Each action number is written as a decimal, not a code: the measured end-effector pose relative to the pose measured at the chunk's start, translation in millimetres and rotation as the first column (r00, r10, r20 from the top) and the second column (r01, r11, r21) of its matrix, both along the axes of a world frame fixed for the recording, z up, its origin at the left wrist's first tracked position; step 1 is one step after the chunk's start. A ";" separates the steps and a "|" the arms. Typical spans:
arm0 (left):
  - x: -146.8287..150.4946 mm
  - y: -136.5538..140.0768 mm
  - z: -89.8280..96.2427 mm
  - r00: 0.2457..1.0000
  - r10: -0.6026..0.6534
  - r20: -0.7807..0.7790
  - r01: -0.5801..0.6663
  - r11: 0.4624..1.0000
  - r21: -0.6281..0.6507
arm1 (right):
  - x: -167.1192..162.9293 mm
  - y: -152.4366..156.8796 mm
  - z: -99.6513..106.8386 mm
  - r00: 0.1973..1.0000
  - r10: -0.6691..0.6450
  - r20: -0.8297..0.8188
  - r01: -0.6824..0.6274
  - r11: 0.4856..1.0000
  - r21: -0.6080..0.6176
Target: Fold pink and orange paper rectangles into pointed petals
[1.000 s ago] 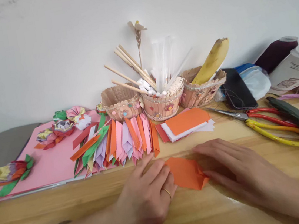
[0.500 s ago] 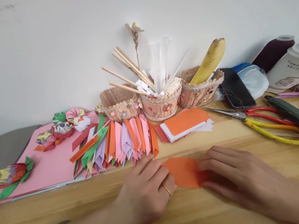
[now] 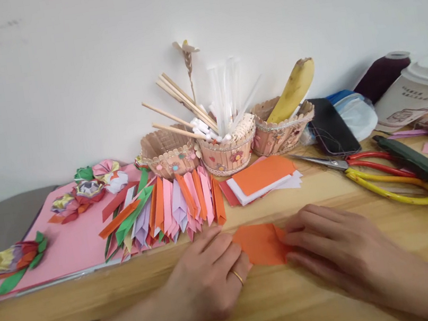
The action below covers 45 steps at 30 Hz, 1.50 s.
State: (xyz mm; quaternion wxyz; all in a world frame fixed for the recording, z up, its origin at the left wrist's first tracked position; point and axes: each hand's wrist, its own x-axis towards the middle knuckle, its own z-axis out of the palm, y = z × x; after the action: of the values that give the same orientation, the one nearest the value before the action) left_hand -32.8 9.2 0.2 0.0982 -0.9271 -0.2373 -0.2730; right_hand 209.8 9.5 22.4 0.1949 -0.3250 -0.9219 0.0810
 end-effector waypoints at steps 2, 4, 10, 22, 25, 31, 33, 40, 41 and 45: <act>2.1 0.7 2.9 0.999 0.022 0.043 -0.019 0.999 -0.050 | -0.9 -1.4 -0.4 1.000 0.003 0.018 -0.003 1.000 -0.001; 3.9 1.4 6.2 0.995 0.052 0.084 -0.043 0.994 -0.104 | -1.0 -1.8 -0.7 0.999 0.010 0.033 -0.011 1.000 0.013; 2.4 2.7 9.2 0.997 0.038 0.074 -0.020 0.975 -0.222 | 2.8 0.8 1.5 1.000 0.005 0.028 -0.005 1.000 0.011; 0.1 3.1 6.8 0.976 0.111 0.185 -0.004 0.866 -0.499 | -2.7 -6.2 2.8 0.994 -0.075 0.075 0.085 0.987 -0.139; 0.5 1.9 6.6 0.963 0.161 0.218 -0.010 0.826 -0.564 | -4.9 -8.5 2.5 0.992 -0.119 0.038 0.123 0.982 -0.145; 6.7 -3.6 9.7 0.948 0.271 0.164 -0.122 0.790 -0.601 | -9.3 -10.8 -5.6 0.983 -0.181 -0.021 0.176 0.973 -0.149; 8.8 -5.2 11.2 0.943 0.303 0.139 -0.157 0.772 -0.616 | -10.3 -10.9 -7.7 0.977 -0.213 -0.021 0.205 0.961 -0.185; 13.8 -7.9 10.7 0.928 0.363 0.086 -0.245 0.767 -0.594 | -16.9 -10.3 -8.6 0.961 -0.278 0.008 0.274 0.943 -0.189; 14.4 -8.0 10.0 0.925 0.372 0.082 -0.253 0.761 -0.598 | -18.2 -10.5 -9.1 0.959 -0.285 0.005 0.282 0.947 -0.151; 16.4 -8.2 8.4 0.917 0.396 0.052 -0.288 0.745 -0.601 | -22.4 -11.8 -14.1 0.956 -0.292 0.002 0.292 0.956 -0.005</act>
State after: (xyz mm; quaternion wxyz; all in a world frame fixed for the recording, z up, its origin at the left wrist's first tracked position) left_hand -16.4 1.1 8.6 -0.1628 -0.8244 -0.4835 -0.2451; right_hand 187.4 -2.3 8.3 0.2034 -0.4579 -0.8638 0.0534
